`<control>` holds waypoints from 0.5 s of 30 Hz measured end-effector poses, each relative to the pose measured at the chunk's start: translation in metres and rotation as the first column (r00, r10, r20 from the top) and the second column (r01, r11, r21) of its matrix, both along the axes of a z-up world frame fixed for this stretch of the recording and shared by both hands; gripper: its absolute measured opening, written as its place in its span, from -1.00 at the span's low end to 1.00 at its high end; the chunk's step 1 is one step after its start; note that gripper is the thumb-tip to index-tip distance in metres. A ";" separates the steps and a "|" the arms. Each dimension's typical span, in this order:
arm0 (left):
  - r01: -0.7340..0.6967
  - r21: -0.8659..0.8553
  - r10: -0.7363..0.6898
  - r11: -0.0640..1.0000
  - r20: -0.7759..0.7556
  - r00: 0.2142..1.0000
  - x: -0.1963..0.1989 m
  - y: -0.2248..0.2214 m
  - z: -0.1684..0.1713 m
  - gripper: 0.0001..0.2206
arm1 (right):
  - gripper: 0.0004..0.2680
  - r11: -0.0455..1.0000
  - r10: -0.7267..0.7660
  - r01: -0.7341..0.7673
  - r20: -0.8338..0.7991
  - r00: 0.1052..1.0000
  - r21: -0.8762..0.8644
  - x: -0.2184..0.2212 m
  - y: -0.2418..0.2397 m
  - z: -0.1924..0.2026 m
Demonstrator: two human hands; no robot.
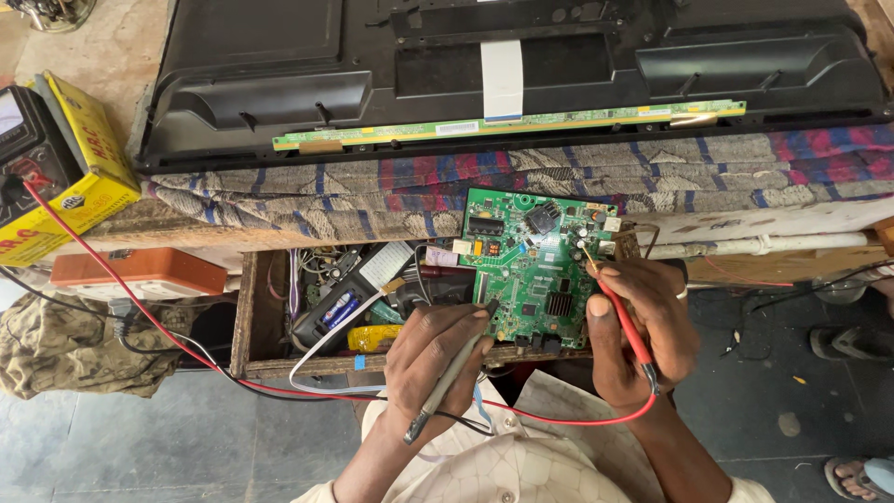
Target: The person tests and manipulates components on a circuit board using a multimeter and a remote control while working at a bench next to a television.
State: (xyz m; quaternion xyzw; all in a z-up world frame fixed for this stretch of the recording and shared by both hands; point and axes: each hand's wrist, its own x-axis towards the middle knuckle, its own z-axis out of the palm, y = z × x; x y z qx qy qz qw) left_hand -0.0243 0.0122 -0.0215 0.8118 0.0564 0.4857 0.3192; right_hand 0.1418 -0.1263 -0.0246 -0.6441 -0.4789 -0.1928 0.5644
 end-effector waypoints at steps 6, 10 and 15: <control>0.000 0.000 0.000 1.000 0.004 1.000 -0.001 0.000 0.000 -0.75 | -0.85 1.000 -0.010 0.010 0.016 1.000 -0.006 -0.001 0.000 -0.001; 0.009 -0.011 -0.008 1.000 0.022 1.000 0.000 0.001 0.001 -0.75 | -0.84 1.000 -0.012 0.012 0.008 1.000 -0.015 -0.001 -0.001 -0.003; 0.032 0.004 -0.032 0.999 0.022 0.999 -0.001 0.001 0.002 -0.75 | -0.85 1.000 -0.018 0.019 0.036 0.999 -0.023 0.000 -0.001 -0.003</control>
